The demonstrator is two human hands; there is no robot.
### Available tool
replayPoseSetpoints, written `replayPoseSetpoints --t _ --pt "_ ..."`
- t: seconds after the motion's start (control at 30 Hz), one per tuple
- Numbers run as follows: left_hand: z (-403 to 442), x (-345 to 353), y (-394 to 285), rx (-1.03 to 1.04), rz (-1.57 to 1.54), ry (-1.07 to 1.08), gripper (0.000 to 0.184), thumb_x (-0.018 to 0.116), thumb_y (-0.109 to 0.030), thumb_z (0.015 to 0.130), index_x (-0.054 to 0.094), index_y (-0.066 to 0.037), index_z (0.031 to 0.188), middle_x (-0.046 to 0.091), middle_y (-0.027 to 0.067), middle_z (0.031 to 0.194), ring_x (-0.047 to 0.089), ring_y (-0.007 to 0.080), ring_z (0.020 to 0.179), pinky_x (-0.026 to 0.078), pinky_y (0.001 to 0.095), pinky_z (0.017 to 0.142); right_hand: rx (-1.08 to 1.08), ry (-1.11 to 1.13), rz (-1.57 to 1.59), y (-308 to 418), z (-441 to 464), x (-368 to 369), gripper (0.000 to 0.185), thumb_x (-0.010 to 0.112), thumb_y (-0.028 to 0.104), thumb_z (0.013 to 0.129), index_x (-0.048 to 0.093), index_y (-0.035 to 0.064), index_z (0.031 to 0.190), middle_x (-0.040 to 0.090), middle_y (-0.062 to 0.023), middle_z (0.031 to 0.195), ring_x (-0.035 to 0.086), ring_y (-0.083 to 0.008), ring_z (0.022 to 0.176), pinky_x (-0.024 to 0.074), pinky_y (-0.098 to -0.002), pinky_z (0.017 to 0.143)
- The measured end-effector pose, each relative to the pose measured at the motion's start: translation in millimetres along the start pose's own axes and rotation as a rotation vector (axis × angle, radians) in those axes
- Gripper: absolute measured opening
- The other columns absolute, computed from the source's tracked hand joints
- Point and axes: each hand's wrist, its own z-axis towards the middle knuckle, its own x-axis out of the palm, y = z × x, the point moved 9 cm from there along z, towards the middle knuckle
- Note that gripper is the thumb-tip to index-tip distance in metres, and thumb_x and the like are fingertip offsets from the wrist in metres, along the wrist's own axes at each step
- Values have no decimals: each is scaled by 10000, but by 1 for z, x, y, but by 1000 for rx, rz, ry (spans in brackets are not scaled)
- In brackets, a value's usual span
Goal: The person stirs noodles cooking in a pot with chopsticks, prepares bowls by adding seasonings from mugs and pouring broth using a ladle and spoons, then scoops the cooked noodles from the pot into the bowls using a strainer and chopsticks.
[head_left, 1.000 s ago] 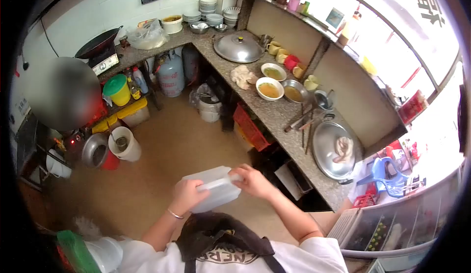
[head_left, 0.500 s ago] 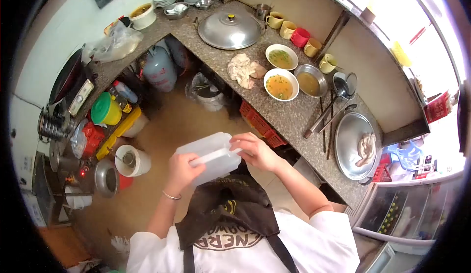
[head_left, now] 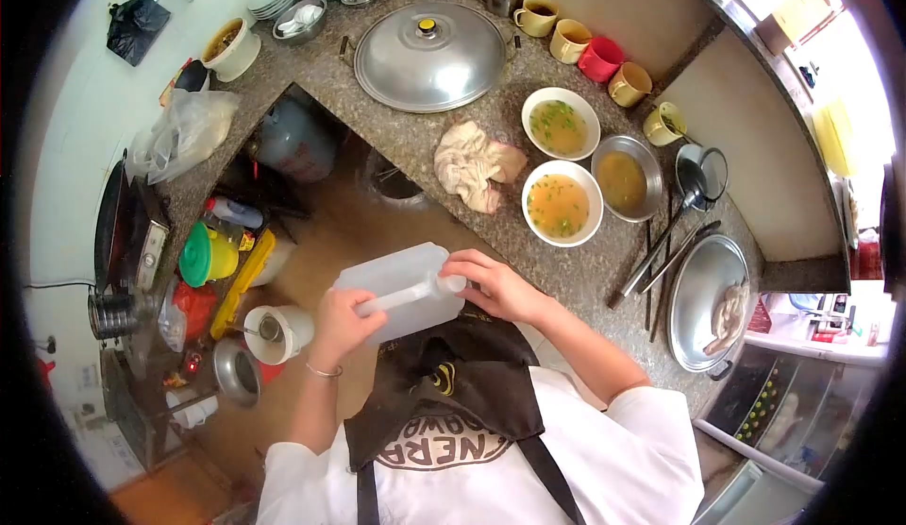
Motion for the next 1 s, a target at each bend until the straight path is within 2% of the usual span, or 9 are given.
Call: replayPoseSetpoints --t 0.13,0.27,0.57,0.63,0.67,0.8,0.93,0.97,1.0 --pt "40 -14 6 56 37 -26 193 617 -199 590 638 -29 680 567 125 560 550 253 496 427 305 485 398 55 -7 -28 34 -1 361 644 87 719 506 76 1053 493 -138 1088 558 -324 886 483 -373 740" --pt "75 -35 41 -5 -27 49 184 623 -202 593 642 -41 681 572 114 565 558 246 507 438 306 498 51 80 -213 -25 89 10 337 626 37 710 516 82 1025 517 -121 1062 523 -322 935 454 -382 802" --pt "133 -120 113 44 -65 28 167 614 -219 597 634 -61 647 563 116 561 551 265 511 439 333 518 8 268 -169 -43 207 64 360 614 -39 693 544 96 1019 516 -78 1120 482 -293 1016 425 -375 868" --pt "146 -136 128 46 1 39 168 610 -231 600 634 -70 641 563 114 559 550 272 517 437 343 530 167 156 120 -63 233 68 346 646 -4 701 555 95 1020 519 -96 1103 472 -299 1042 423 -384 871" --pt "152 -145 134 49 17 11 169 608 -242 601 633 -78 633 560 112 555 549 277 519 433 349 541 196 99 82 -68 246 74 332 653 23 713 562 91 1025 511 -134 1102 460 -333 1074 495 -356 768" --pt "170 -173 158 100 51 -61 165 612 -254 597 632 -90 616 545 112 529 541 277 509 425 346 578 324 37 -172 -80 280 91 319 660 61 718 562 93 1019 516 -132 1094 474 -316 1070 492 -365 791" --pt "185 -186 186 -75 27 57 194 613 -263 603 645 -82 664 549 115 528 551 282 511 443 349 535 -77 -23 -393 -66 305 69 420 661 29 666 536 66 1066 549 -103 1063 541 -317 978 464 -360 841" --pt "188 -186 189 -77 29 67 194 613 -263 603 645 -82 664 549 115 528 551 282 511 443 349 535 230 -138 -196 -122 288 53 429 667 27 665 539 69 1073 569 -114 1028 547 -313 951 469 -366 828" --pt "191 -187 192 -65 43 57 196 612 -261 607 646 -79 673 549 117 531 553 283 513 445 346 526 325 -232 -476 -150 279 32 459 693 52 654 541 71 1087 591 -128 980 553 -317 908 477 -378 786"
